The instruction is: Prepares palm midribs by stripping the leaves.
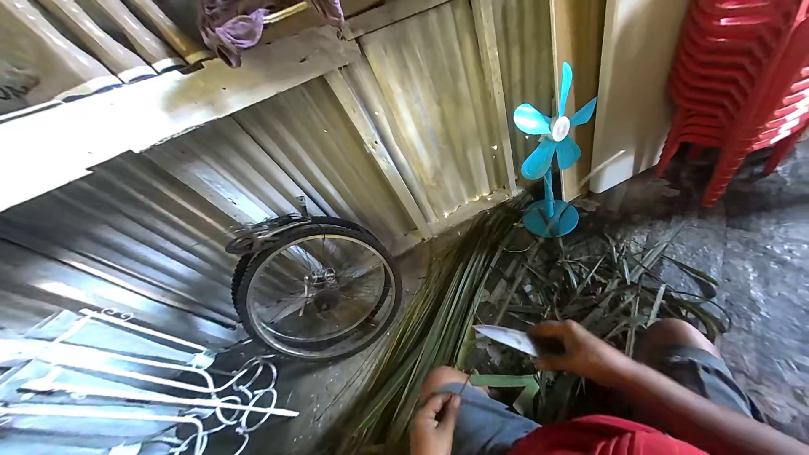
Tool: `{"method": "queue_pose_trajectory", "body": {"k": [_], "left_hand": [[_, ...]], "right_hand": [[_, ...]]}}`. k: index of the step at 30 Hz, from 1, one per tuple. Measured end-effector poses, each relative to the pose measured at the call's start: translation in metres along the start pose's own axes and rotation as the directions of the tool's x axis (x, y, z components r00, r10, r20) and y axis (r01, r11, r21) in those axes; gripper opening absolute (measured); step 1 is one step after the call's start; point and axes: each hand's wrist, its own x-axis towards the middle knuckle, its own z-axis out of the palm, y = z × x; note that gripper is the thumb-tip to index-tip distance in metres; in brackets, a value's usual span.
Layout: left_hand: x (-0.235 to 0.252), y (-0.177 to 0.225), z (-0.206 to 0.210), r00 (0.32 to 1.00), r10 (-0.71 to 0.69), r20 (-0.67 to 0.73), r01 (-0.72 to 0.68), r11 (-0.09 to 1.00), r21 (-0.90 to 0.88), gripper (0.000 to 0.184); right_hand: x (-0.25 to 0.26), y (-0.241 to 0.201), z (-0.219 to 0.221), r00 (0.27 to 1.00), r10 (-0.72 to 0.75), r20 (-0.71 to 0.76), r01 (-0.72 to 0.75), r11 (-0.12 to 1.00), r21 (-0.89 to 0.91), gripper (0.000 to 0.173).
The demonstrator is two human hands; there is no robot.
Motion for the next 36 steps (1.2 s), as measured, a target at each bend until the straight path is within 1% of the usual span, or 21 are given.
{"method": "queue_pose_trajectory", "body": {"k": [2, 4, 5, 7, 9, 11, 14, 20, 22, 23, 25, 27, 29, 31, 33, 36], "left_hand": [[-0.001, 0.007, 0.011, 0.999, 0.035, 0.038, -0.032, 0.997, -0.07, 0.009], [-0.002, 0.014, 0.021, 0.997, 0.081, 0.01, -0.08, 0.995, -0.064, 0.008], [-0.002, 0.015, 0.025, 0.992, 0.124, -0.034, -0.125, 0.992, -0.022, 0.007], [0.001, 0.014, 0.032, 0.958, 0.25, -0.137, -0.242, 0.967, 0.076, 0.006], [0.003, 0.015, 0.035, 0.916, 0.353, -0.192, -0.322, 0.93, 0.177, 0.007], [0.005, 0.018, 0.038, 0.88, 0.424, -0.212, -0.373, 0.895, 0.243, 0.009], [0.006, 0.026, 0.043, 0.863, 0.449, -0.231, -0.389, 0.883, 0.263, 0.008], [0.006, 0.035, 0.046, 0.818, 0.529, -0.226, -0.454, 0.835, 0.311, 0.009], [0.006, 0.037, 0.045, 0.816, 0.538, -0.212, -0.465, 0.828, 0.313, 0.011], [0.006, 0.037, 0.044, 0.821, 0.532, -0.209, -0.461, 0.832, 0.309, 0.011], [0.003, 0.035, 0.04, 0.834, 0.509, -0.211, -0.437, 0.845, 0.31, 0.011], [0.0, 0.029, 0.037, 0.842, 0.489, -0.229, -0.407, 0.853, 0.326, 0.012], [0.001, 0.027, 0.037, 0.842, 0.481, -0.247, -0.395, 0.859, 0.325, 0.011], [0.005, 0.028, 0.039, 0.837, 0.487, -0.25, -0.41, 0.861, 0.302, 0.01], [0.01, 0.033, 0.044, 0.831, 0.499, -0.246, -0.432, 0.857, 0.282, 0.009], [0.014, 0.038, 0.05, 0.83, 0.504, -0.239, -0.437, 0.854, 0.282, 0.009]], "right_hand": [[0.001, 0.003, 0.023, 1.0, 0.019, 0.0, -0.018, 0.988, 0.152, 0.055], [0.001, 0.004, 0.036, 0.995, 0.101, 0.005, -0.098, 0.951, 0.292, 0.058], [0.001, 0.003, 0.039, 0.991, 0.137, 0.01, -0.131, 0.924, 0.359, 0.059], [0.001, 0.001, 0.041, 0.986, 0.167, 0.012, -0.154, 0.879, 0.451, 0.059], [0.0, -0.002, 0.04, 0.982, 0.187, 0.004, -0.165, 0.86, 0.482, 0.061], [-0.001, -0.008, 0.04, 0.979, 0.204, -0.003, -0.176, 0.849, 0.498, 0.063], [-0.001, -0.016, 0.04, 0.971, 0.24, -0.012, -0.195, 0.817, 0.542, 0.065], [-0.001, -0.019, 0.038, 0.964, 0.265, -0.035, -0.169, 0.706, 0.688, 0.06], [0.001, -0.019, 0.035, 0.959, 0.27, -0.089, -0.131, 0.698, 0.704, 0.06], [0.003, -0.019, 0.031, 0.952, 0.272, -0.14, -0.098, 0.705, 0.702, 0.06], [0.007, -0.023, 0.011, 0.922, 0.297, -0.248, -0.04, 0.711, 0.702, 0.058], [0.01, -0.027, -0.011, 0.904, 0.311, -0.294, -0.012, 0.705, 0.709, 0.057], [0.007, -0.03, -0.015, 0.917, 0.291, -0.273, -0.026, 0.726, 0.687, 0.057], [0.001, -0.031, 0.0, 0.948, 0.254, -0.191, -0.08, 0.772, 0.63, 0.058], [-0.005, -0.027, 0.021, 0.974, 0.208, -0.09, -0.113, 0.79, 0.603, 0.058], [-0.006, -0.018, 0.041, 0.98, 0.195, 0.028, -0.166, 0.742, 0.649, 0.062]]}}
